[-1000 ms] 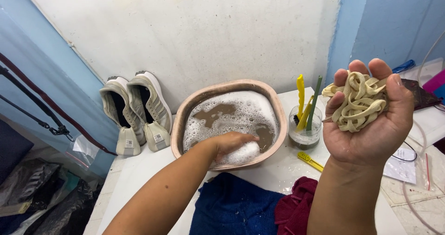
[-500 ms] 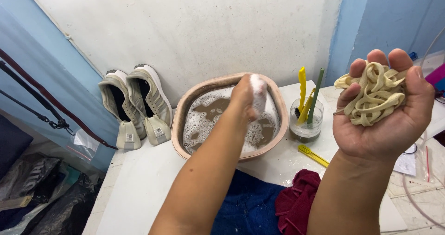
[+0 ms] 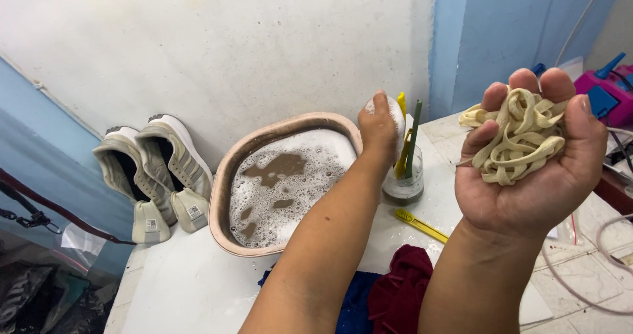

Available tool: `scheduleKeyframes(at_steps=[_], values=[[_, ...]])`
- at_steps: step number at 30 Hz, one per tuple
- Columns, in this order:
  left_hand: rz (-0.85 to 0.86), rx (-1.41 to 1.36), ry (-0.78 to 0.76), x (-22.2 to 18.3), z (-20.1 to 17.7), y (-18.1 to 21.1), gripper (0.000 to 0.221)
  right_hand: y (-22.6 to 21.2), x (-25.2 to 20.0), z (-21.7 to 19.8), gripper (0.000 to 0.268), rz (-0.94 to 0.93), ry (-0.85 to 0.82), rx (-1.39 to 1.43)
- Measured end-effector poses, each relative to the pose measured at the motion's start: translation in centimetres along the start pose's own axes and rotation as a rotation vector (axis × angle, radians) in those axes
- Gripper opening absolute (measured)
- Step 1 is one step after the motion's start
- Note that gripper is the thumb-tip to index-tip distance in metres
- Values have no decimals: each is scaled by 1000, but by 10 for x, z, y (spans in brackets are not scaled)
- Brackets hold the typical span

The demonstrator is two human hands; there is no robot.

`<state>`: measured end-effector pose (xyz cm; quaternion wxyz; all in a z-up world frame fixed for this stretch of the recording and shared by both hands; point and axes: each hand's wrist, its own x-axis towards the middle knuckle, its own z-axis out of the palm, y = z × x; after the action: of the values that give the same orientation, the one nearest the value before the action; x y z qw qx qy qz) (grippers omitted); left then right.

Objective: The person washes shoelaces by scrubbing them with soapy water in a plastic basin and rinsing them.

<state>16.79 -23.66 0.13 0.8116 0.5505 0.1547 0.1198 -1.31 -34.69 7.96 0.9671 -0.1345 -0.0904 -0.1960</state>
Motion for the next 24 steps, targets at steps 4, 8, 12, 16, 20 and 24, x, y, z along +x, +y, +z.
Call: scheduleKeyframes(at_steps=[4,8,12,16,20,24], values=[[-9,111,27,-11,-3,2,58,1,-1,1,24,0,22,-15],[272,132,-153,-9,-12,-19,41,0,-4,-1,24,13,-11,5],[376,213,-157,-14,-11,-20,40,1,-3,1,24,-9,-24,-6],[387,228,-198,-20,-12,-19,36,3,-5,3,25,4,-11,-22],[342,302,-94,-27,-9,-15,50,3,-7,6,25,15,3,-23],[605,325,-3,-2,-6,-40,47,4,-9,10,24,30,15,-30]])
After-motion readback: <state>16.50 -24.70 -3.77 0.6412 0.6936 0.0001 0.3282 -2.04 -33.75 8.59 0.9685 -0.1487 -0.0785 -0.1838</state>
